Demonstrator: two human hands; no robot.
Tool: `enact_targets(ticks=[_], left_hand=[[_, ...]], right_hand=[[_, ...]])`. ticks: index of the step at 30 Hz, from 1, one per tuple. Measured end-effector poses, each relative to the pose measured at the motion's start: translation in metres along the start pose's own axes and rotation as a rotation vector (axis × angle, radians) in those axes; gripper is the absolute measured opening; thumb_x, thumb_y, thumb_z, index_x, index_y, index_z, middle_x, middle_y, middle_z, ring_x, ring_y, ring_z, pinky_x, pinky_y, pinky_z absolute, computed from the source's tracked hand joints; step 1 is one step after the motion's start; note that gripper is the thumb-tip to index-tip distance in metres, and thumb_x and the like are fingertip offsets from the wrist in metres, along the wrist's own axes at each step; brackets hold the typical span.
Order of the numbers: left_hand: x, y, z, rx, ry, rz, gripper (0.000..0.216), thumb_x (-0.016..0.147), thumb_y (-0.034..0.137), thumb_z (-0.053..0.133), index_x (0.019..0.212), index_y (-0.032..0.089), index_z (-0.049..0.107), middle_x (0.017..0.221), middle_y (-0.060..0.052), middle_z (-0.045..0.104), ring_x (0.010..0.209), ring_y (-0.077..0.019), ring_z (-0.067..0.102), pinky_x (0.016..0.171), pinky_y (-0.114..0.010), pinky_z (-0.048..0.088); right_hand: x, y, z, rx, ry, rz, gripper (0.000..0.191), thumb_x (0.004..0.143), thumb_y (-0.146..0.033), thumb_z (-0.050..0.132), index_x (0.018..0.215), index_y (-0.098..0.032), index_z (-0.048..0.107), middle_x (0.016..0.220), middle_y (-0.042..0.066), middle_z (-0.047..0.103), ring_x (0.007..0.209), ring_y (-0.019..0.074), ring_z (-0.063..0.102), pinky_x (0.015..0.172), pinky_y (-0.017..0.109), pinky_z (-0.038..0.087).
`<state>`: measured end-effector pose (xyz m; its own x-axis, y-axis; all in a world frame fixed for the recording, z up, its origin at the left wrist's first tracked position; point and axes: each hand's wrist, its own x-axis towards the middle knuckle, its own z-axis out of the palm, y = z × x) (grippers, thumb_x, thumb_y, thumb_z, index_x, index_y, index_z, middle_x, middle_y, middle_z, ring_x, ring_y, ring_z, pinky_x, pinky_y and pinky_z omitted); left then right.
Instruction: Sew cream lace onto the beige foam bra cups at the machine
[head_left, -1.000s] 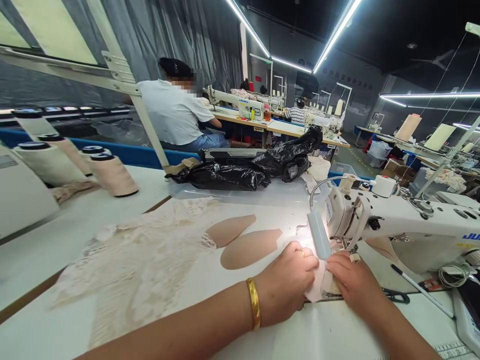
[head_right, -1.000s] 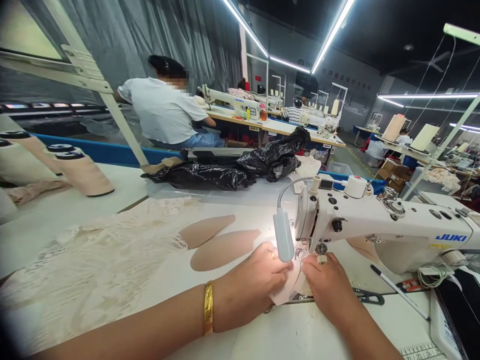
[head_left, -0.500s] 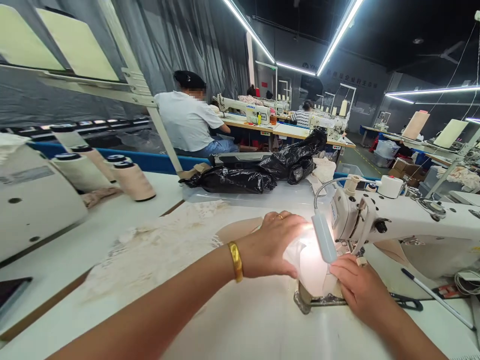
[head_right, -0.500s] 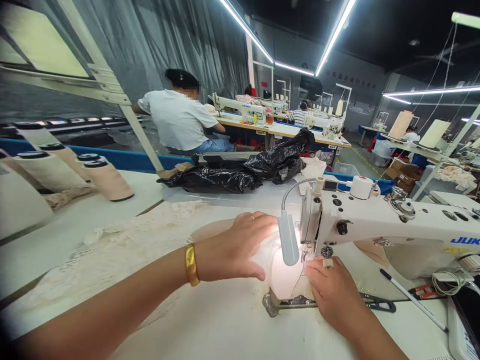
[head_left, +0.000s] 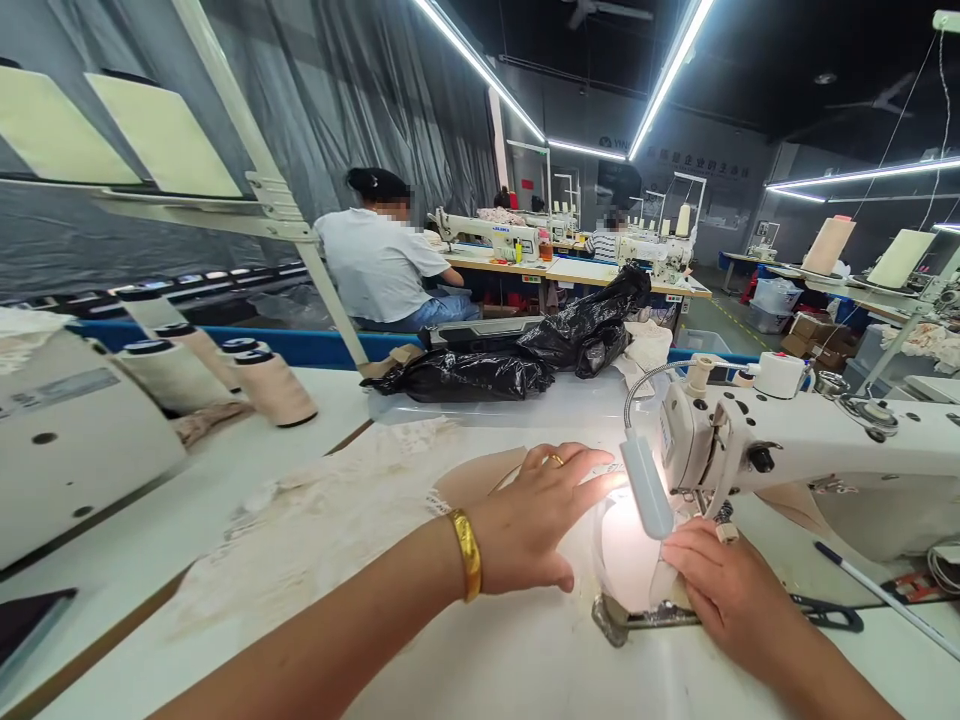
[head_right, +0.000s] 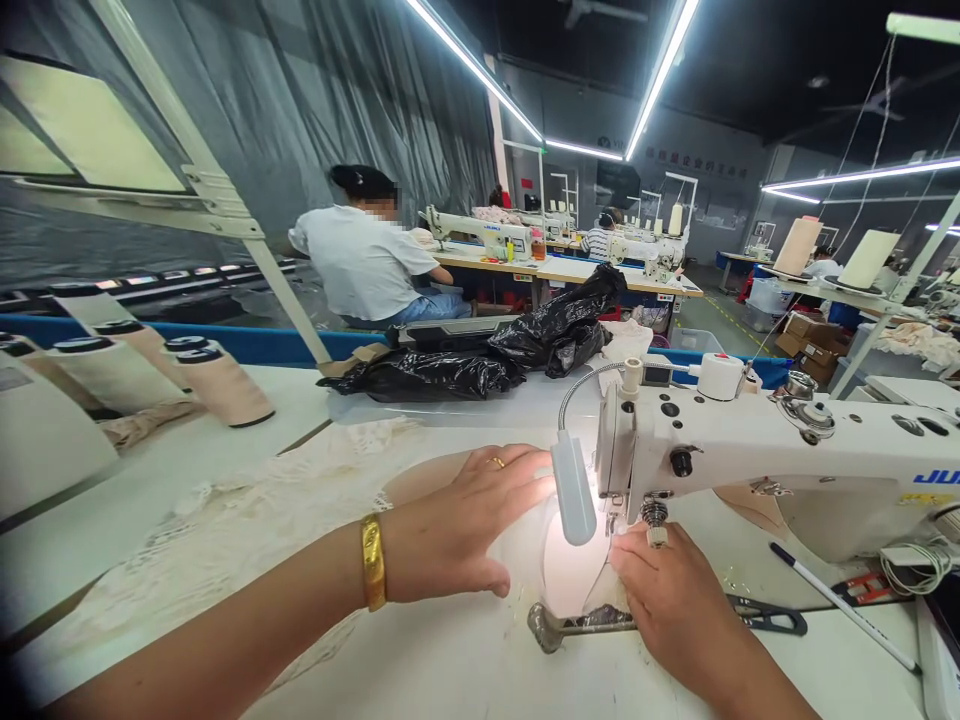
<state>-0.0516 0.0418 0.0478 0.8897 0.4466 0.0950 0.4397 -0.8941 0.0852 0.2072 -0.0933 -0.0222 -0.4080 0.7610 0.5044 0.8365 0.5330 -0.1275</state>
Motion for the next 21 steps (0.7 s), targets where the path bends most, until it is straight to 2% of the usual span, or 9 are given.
enact_targets(ticks=[6,9,13,15,17,19,21], left_hand=[[0.000,0.001,0.000,0.032,-0.031,-0.007,0.066,0.059,0.037,0.093,0.113,0.023,0.058,0.127,-0.010,0.055,0.122,-0.0374,0.046,0.102,-0.054,0.036],[-0.002,0.008,-0.005,0.027,0.005,0.006,0.061,0.061,0.032,0.092,0.110,0.022,0.057,0.122,-0.009,0.057,0.122,-0.0366,0.046,0.102,-0.052,0.035],[-0.001,0.027,-0.008,-0.017,0.056,0.142,0.052,0.070,0.017,0.080,0.115,0.025,0.056,0.114,-0.004,0.062,0.114,-0.0305,0.052,0.102,-0.046,0.034],[0.002,0.037,-0.004,-0.002,0.023,0.225,0.045,0.071,0.010,0.072,0.111,0.025,0.056,0.110,-0.002,0.066,0.107,-0.0274,0.058,0.101,-0.045,0.034],[0.005,0.044,0.003,0.024,-0.029,0.283,0.036,0.069,0.004,0.066,0.098,0.022,0.055,0.104,0.000,0.068,0.099,-0.0251,0.062,0.099,-0.044,0.036],[0.007,0.046,0.011,0.026,-0.049,0.308,0.031,0.068,0.000,0.064,0.088,0.021,0.052,0.101,0.000,0.068,0.095,-0.0240,0.065,0.098,-0.044,0.036],[0.008,0.045,0.020,0.025,-0.020,0.291,0.031,0.068,-0.002,0.063,0.087,0.021,0.052,0.100,0.000,0.069,0.094,-0.0246,0.066,0.100,-0.046,0.036]], right_hand=[[0.002,-0.002,-0.003,0.025,-0.011,0.008,0.045,0.088,0.002,0.041,0.120,-0.022,0.060,0.120,0.006,0.074,0.106,0.0268,0.067,0.090,0.045,0.057],[0.002,-0.003,-0.003,0.036,-0.016,0.012,0.043,0.088,0.002,0.043,0.119,-0.022,0.061,0.120,0.006,0.074,0.106,0.0269,0.066,0.090,0.046,0.057],[0.003,-0.004,-0.004,0.031,-0.016,0.035,0.044,0.087,0.002,0.044,0.117,-0.024,0.063,0.117,0.006,0.074,0.107,0.0261,0.066,0.087,0.042,0.057],[0.004,-0.004,-0.004,0.022,-0.034,0.048,0.044,0.087,0.002,0.045,0.116,-0.026,0.065,0.113,0.006,0.075,0.104,0.0247,0.067,0.087,0.040,0.057],[0.005,-0.003,-0.004,0.012,-0.059,0.062,0.044,0.086,0.001,0.046,0.115,-0.026,0.066,0.110,0.005,0.075,0.101,0.0242,0.067,0.087,0.040,0.057],[0.006,-0.001,-0.003,-0.001,-0.075,0.085,0.044,0.085,0.001,0.047,0.114,-0.027,0.066,0.109,0.005,0.075,0.102,0.0244,0.067,0.087,0.040,0.057],[0.006,0.001,-0.002,-0.017,-0.078,0.113,0.045,0.085,0.001,0.048,0.115,-0.027,0.067,0.113,0.005,0.075,0.104,0.0245,0.067,0.088,0.040,0.057]])
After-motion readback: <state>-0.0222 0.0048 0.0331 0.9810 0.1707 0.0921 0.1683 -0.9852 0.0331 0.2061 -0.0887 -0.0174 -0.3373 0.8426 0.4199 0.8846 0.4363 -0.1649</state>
